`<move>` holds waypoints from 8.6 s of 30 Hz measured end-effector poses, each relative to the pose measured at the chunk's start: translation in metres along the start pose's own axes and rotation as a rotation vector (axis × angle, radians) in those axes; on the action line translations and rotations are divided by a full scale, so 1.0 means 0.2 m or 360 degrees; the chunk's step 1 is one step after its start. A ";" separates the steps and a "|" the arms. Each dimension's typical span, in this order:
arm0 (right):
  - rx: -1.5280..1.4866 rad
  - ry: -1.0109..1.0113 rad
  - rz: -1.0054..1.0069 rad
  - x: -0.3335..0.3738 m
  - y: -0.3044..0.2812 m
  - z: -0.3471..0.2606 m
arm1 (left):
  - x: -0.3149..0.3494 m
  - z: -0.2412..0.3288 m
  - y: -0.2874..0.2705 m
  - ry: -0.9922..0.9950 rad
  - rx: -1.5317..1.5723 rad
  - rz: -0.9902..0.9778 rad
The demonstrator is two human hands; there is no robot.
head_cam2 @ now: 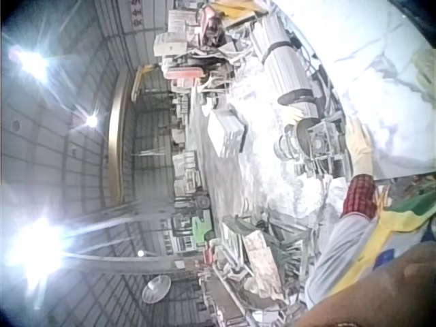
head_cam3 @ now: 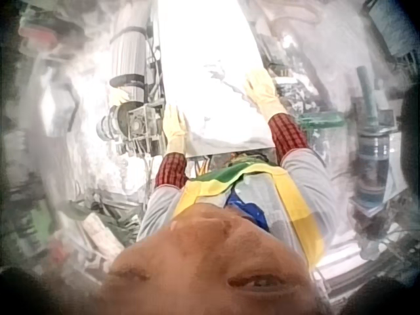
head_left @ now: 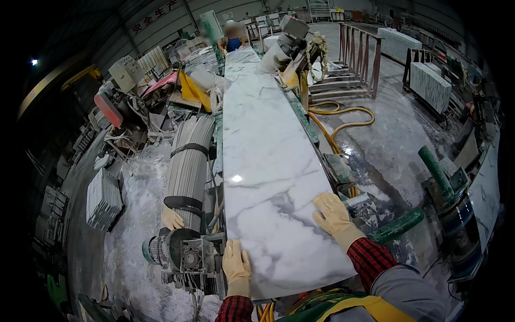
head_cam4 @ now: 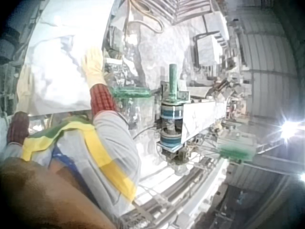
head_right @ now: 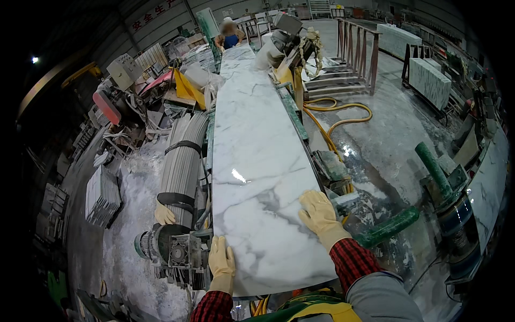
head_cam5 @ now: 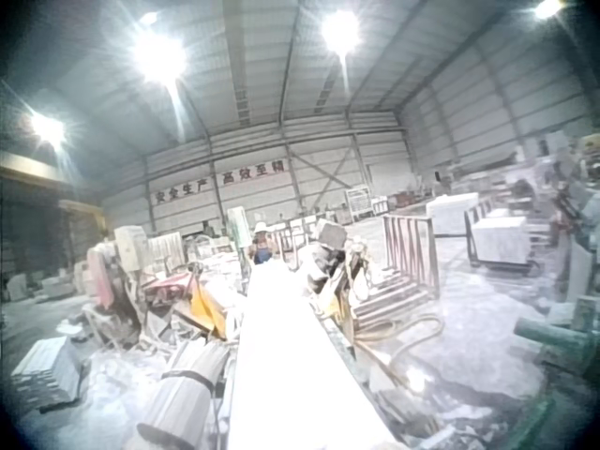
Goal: The person repeatedly places large marble slabs onto a conveyor belt and guides them through a polishing machine. They wear gloves and handle the slabs by hand, adjusting their position as they move along the rollers. The person also briefly operates a control panel to manage the machine's settings.
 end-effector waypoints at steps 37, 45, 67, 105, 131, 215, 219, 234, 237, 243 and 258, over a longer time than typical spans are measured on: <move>-0.0021 0.0435 -0.0056 1.12 -0.66 -0.72 | 0.48 -0.05 -0.09 0.0257 0.0149 -0.0443; -0.0510 0.1385 0.0090 1.54 -0.60 -0.75 | 0.77 -0.13 -0.17 0.0316 0.0142 -0.0787; -0.0967 0.2057 -0.0961 1.56 -0.15 -0.68 | -0.24 0.35 0.31 0.0503 0.0011 -0.0305; -0.1691 0.1351 -0.1601 1.97 0.49 -0.57 | -0.37 0.37 0.40 0.0429 -0.0252 -0.0296; -0.1242 0.0954 -0.1630 2.07 0.42 -0.63 | -0.37 0.40 0.36 0.0384 -0.0246 -0.0409; -0.0785 0.2879 0.1577 3.54 -2.63 0.89 | 0.67 3.07 0.83 -0.0044 0.1360 -0.1631; -0.0650 0.2352 0.1511 4.20 -2.41 1.24 | 0.77 3.49 0.79 0.0370 0.0989 -0.1785; -0.0504 0.3444 0.2006 4.33 -2.65 1.71 | 0.76 4.48 1.56 0.1221 0.0354 -0.1736; -0.0362 0.3069 0.1718 4.48 -2.69 1.62 | 0.82 4.71 1.35 0.1592 0.0254 -0.1857; -0.1489 0.2783 0.2201 4.17 -2.47 1.24 | 0.79 4.79 1.51 0.0956 0.0422 -0.2009; -0.0827 0.3300 0.2176 4.36 -2.31 1.22 | 0.79 5.08 1.68 0.0946 0.0552 -0.1879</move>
Point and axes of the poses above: each hand's wrist, its own x-axis away from the middle knuckle, its own y-axis out of the palm, z = x × y, the point moved 9 cm from there along -x, towards the middle knuckle
